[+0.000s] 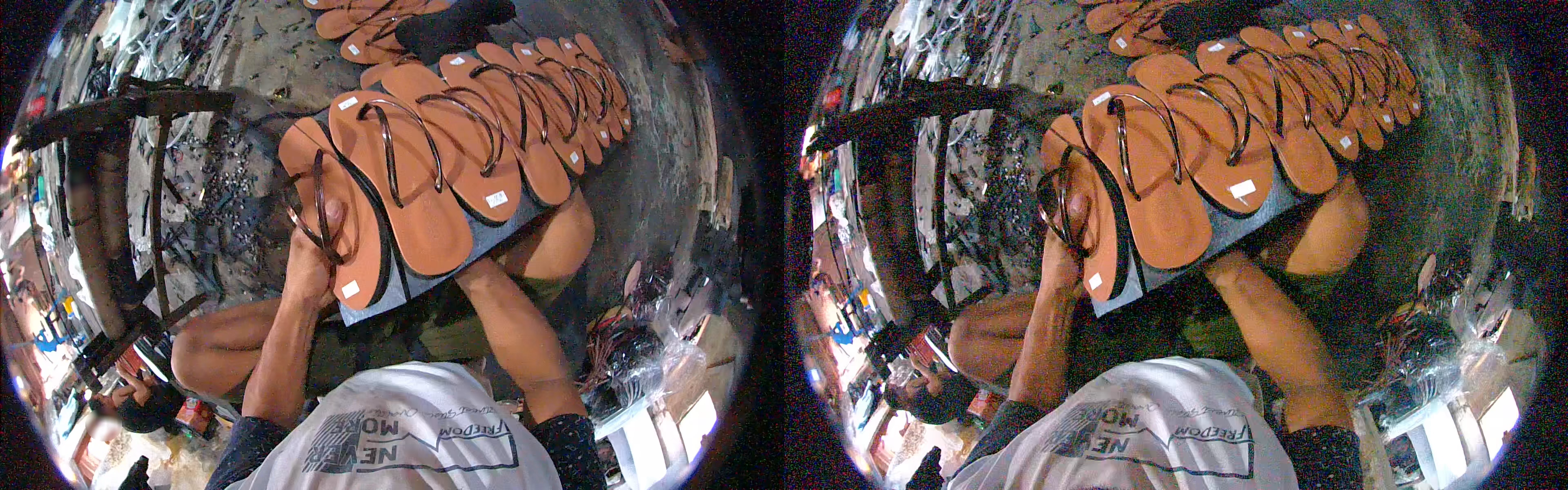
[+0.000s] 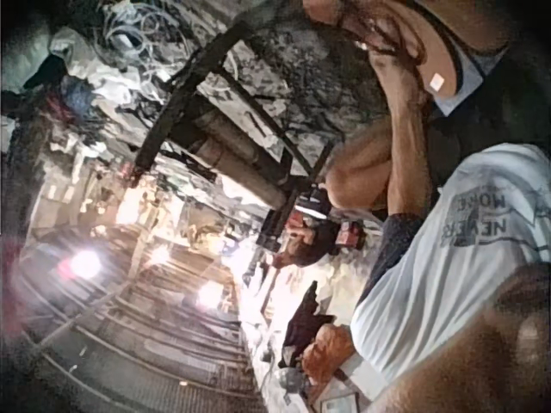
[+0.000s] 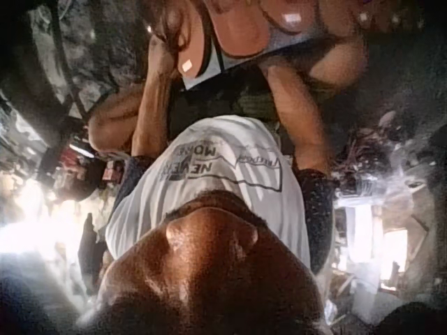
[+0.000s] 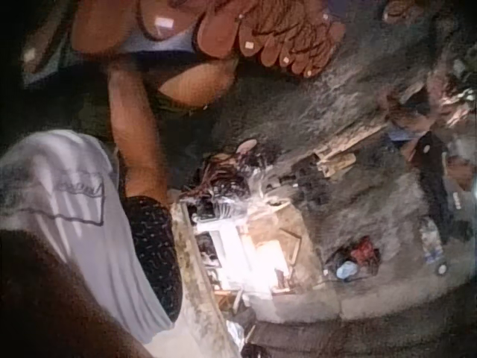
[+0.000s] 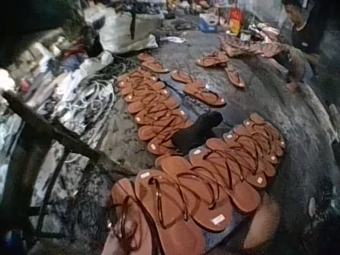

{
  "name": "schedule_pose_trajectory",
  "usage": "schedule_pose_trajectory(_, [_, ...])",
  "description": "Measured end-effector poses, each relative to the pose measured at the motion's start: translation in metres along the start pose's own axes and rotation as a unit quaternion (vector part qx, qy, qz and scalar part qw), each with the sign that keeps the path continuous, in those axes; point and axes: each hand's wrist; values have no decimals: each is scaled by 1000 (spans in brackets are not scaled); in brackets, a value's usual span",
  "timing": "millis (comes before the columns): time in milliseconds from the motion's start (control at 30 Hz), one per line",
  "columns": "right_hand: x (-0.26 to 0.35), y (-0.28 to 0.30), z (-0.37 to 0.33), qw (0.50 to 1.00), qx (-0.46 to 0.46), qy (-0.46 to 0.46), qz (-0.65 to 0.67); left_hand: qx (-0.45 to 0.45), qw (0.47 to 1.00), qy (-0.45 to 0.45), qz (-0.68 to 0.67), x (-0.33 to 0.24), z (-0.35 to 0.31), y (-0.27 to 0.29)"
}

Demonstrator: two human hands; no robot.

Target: The person sits on the floor and uses a knife to trim excess material from the edges of brown flip-flops. They handle each flip-flop one at a time, rotate it, and scrape the edges before placing it back on the pile.

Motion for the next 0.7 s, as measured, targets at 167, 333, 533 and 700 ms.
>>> schedule_pose_trajectory(167, [1,-25,50,992,4,-110,58,21,998,31,-54,-5,-5,2])
schedule_pose_trajectory(333, [19,-45,117,919,27,-263,293,33,991,-77,106,14,-43,29])
schedule_pose_trajectory(533, [137,14,89,760,-7,-135,635,37,987,-88,133,-6,-94,106])
schedule_pose_trajectory(700, [207,56,44,851,101,-56,512,-63,979,-192,-12,-38,-123,128])
Point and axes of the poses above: each hand's wrist, its own z-axis towards the middle knuckle, its own y-axis out of the back of the hand, x = y × z, and after that the axes turned 5 degrees about -x, right-handed
